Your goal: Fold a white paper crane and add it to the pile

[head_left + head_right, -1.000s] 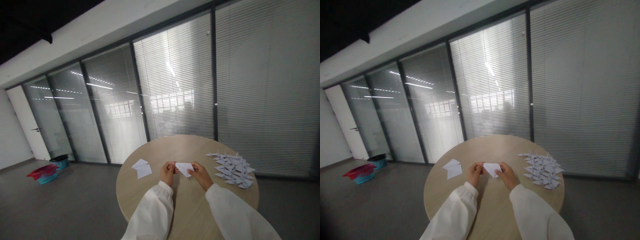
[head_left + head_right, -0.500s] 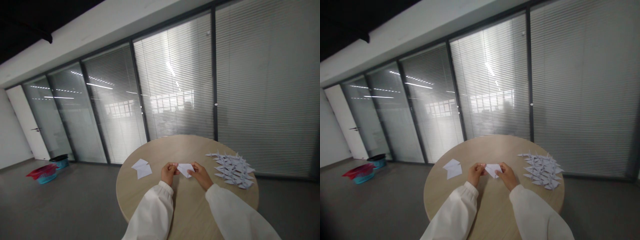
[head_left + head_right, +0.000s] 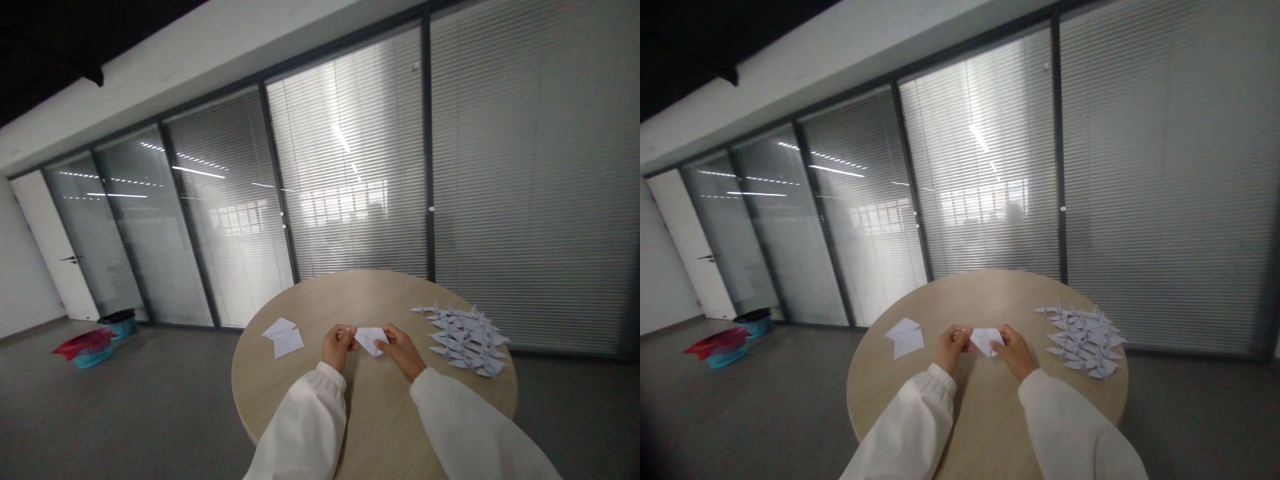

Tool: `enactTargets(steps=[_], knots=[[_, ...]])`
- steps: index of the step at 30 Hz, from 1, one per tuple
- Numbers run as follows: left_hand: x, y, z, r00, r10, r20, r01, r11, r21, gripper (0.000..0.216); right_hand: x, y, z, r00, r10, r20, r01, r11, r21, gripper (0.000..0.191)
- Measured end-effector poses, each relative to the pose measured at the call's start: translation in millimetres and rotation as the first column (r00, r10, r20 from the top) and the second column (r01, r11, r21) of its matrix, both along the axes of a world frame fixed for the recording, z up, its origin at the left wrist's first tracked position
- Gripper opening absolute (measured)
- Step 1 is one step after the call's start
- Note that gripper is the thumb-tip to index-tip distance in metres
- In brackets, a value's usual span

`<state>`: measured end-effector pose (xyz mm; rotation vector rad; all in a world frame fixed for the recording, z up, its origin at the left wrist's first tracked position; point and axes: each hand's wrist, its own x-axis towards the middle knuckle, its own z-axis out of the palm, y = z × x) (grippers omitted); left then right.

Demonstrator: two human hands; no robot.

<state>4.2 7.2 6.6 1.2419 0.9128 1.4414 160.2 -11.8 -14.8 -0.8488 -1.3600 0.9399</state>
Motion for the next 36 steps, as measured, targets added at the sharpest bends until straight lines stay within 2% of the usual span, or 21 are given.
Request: enactTargets(steps=[14,22,27,30,36], knots=[[-1.1,1.1,-3.6,0.999,0.004,-0.048,-0.002,0.999,0.042,0.033,-1.5,-3.1,3.0,1.000,0.018,0.016,-0.018,1.000,0.004,0.028],[1.2,0.6,-2.8,0.997,-0.038,-0.064,0.038,0.999,-0.004,0.039,-1.9,-2.9,3.1,0.999,0.034,0.025,-0.034,0.999,0.006,0.028],[1.9,-0.4,-2.7,0.994,-0.051,-0.093,0.052,0.999,0.014,0.048,-2.4,-2.6,2.8,0.999,0.033,0.032,-0.033,0.999,-0.005,0.030],[2.1,-1.5,-2.3,0.994,-0.039,-0.106,0.043,0.998,0.035,0.055,-2.5,-2.1,2.3,0.999,0.040,0.033,-0.040,0.999,-0.003,0.029],[2.2,-2.3,0.2,0.993,0.022,-0.116,-0.017,0.999,0.042,0.050,-3.5,-1.9,2.3,0.999,0.037,0.029,-0.037,0.999,-0.003,0.028]])
